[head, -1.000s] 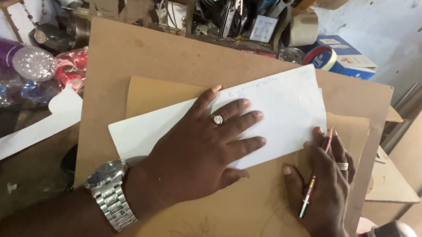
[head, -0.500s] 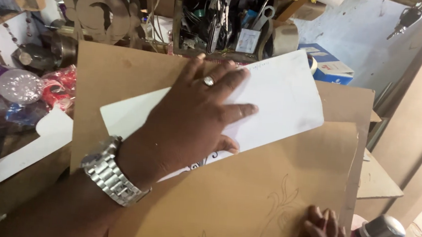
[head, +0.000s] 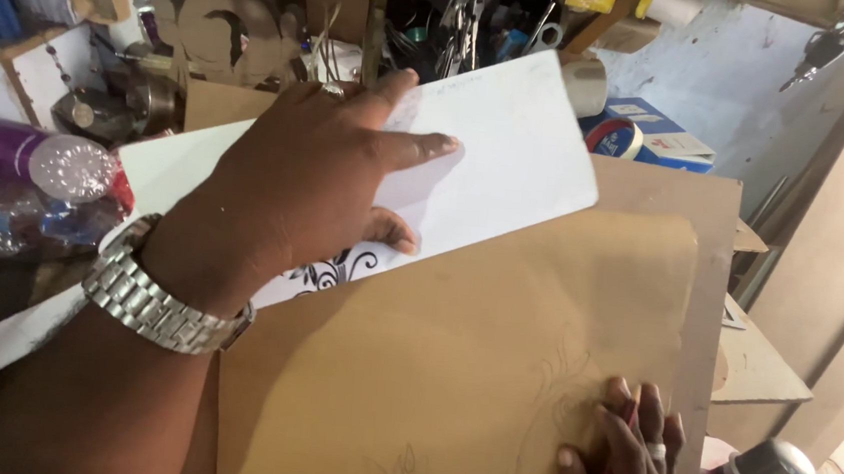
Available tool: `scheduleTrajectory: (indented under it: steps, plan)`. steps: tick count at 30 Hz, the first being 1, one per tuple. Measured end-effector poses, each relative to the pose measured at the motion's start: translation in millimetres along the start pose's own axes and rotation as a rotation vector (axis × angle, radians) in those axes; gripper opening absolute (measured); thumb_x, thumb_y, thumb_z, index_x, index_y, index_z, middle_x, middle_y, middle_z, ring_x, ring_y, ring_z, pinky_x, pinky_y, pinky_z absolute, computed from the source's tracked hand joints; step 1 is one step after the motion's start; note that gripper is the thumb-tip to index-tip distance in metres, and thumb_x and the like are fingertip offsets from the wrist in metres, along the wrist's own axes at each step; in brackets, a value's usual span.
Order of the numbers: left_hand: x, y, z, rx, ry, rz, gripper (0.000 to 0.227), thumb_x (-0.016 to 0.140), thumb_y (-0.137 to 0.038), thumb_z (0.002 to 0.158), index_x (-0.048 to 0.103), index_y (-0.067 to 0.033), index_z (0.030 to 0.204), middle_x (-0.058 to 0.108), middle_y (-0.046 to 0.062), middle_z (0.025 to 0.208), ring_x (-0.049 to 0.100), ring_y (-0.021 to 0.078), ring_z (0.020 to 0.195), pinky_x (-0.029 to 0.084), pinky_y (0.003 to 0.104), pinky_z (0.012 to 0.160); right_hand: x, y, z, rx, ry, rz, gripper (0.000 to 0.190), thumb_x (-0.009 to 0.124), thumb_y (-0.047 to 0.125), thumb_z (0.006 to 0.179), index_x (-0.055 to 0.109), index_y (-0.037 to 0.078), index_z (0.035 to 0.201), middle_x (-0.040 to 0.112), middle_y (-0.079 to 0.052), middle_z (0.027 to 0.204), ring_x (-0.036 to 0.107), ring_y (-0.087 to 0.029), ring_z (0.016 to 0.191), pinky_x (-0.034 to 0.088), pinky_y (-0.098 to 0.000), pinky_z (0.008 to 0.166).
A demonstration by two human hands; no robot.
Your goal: Drawing and tracing an intricate floral design onto a wooden board using a pencil and a paper reference.
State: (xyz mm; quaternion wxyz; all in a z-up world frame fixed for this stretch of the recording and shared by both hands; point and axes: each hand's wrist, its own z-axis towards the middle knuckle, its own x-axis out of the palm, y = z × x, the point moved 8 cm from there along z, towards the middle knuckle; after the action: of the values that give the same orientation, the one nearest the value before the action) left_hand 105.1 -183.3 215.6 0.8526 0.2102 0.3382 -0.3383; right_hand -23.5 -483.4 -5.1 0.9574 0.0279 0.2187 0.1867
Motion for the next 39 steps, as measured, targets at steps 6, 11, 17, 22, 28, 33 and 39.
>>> scheduleTrajectory:
  steps: [6, 11, 17, 22, 28, 33, 39]
  plan:
    - [-20.8, 26.4, 7.7, -0.04, 0.011, -0.066, 0.084, 0.088, -0.035, 0.063, 0.063, -0.0234, 0.143, 0.057, 0.017, 0.143, 0.063, 0.0353, 0.115, 0.05, 0.042, 0.094, 6.1, 33.8, 81.1, -0.127, 0.122, 0.011, 0.042, 0.069, 0.021, 0.085, 0.058, -0.003, 0.118, 0.059, -0.025, 0.143, 0.045, -0.045, 0.145, 0.023, -0.0574, 0.123]
    - [-24.9, 46.4, 9.1, -0.298, 0.189, -0.16, 0.079, 0.085, -0.026, 0.069, 0.059, -0.031, 0.144, 0.067, 0.005, 0.117, 0.067, 0.0238, 0.1, 0.054, 0.038, 0.085, 9.1, 33.6, 85.0, -0.104, 0.098, 0.004, 0.039, 0.069, 0.023, 0.086, 0.06, 0.0, 0.116, 0.062, -0.02, 0.142, 0.049, -0.04, 0.145, 0.029, -0.0534, 0.125]
    - [-14.9, 50.5, 9.3, -0.271, 0.204, -0.162, 0.078, 0.086, -0.036, 0.068, 0.062, -0.0328, 0.142, 0.068, 0.005, 0.108, 0.067, 0.0228, 0.095, 0.054, 0.039, 0.08, 15.7, 11.5, 74.3, -0.137, 0.02, 0.058, 0.043, 0.072, 0.03, 0.084, 0.063, 0.001, 0.115, 0.062, -0.02, 0.139, 0.053, -0.038, 0.143, 0.033, -0.0526, 0.125]
    - [-19.3, 51.8, 5.8, -0.289, 0.188, -0.156, 0.082, 0.084, -0.041, 0.066, 0.059, -0.032, 0.144, 0.068, 0.004, 0.108, 0.069, 0.0231, 0.093, 0.055, 0.041, 0.078, 21.4, -2.8, 68.8, -0.141, 0.02, 0.017, 0.043, 0.073, 0.032, 0.081, 0.063, 0.004, 0.112, 0.064, -0.018, 0.135, 0.054, -0.041, 0.141, 0.033, -0.0534, 0.125]
    - [-12.4, 59.0, 0.8, -0.308, 0.188, -0.129, 0.085, 0.082, -0.051, 0.067, 0.057, -0.0301, 0.145, 0.07, 0.003, 0.121, 0.069, 0.026, 0.101, 0.055, 0.043, 0.079, 22.6, -11.4, 62.2, -0.097, 0.047, -0.036, 0.041, 0.074, 0.032, 0.078, 0.064, 0.006, 0.109, 0.065, -0.017, 0.133, 0.054, -0.039, 0.141, 0.033, -0.054, 0.125]
    - [-18.1, 59.0, 1.2, -0.299, 0.156, -0.112, 0.088, 0.08, -0.056, 0.065, 0.058, -0.0234, 0.144, 0.069, 0.005, 0.128, 0.069, 0.0299, 0.103, 0.054, 0.046, 0.079, 19.2, -5.0, 66.8, -0.09, 0.044, -0.018, 0.04, 0.075, 0.033, 0.078, 0.065, 0.009, 0.108, 0.065, -0.015, 0.133, 0.054, -0.036, 0.142, 0.033, -0.052, 0.124]
    - [-7.7, 65.0, -1.3, -0.437, 0.336, -0.02, 0.081, 0.074, -0.065, 0.07, 0.063, -0.0205, 0.137, 0.073, 0.005, 0.113, 0.071, 0.0252, 0.1, 0.055, 0.044, 0.081, 7.8, -17.8, 73.4, -0.085, 0.057, 0.221, 0.03, 0.07, 0.022, 0.093, 0.064, 0.007, 0.118, 0.066, -0.015, 0.135, 0.055, -0.031, 0.144, 0.04, -0.048, 0.124]
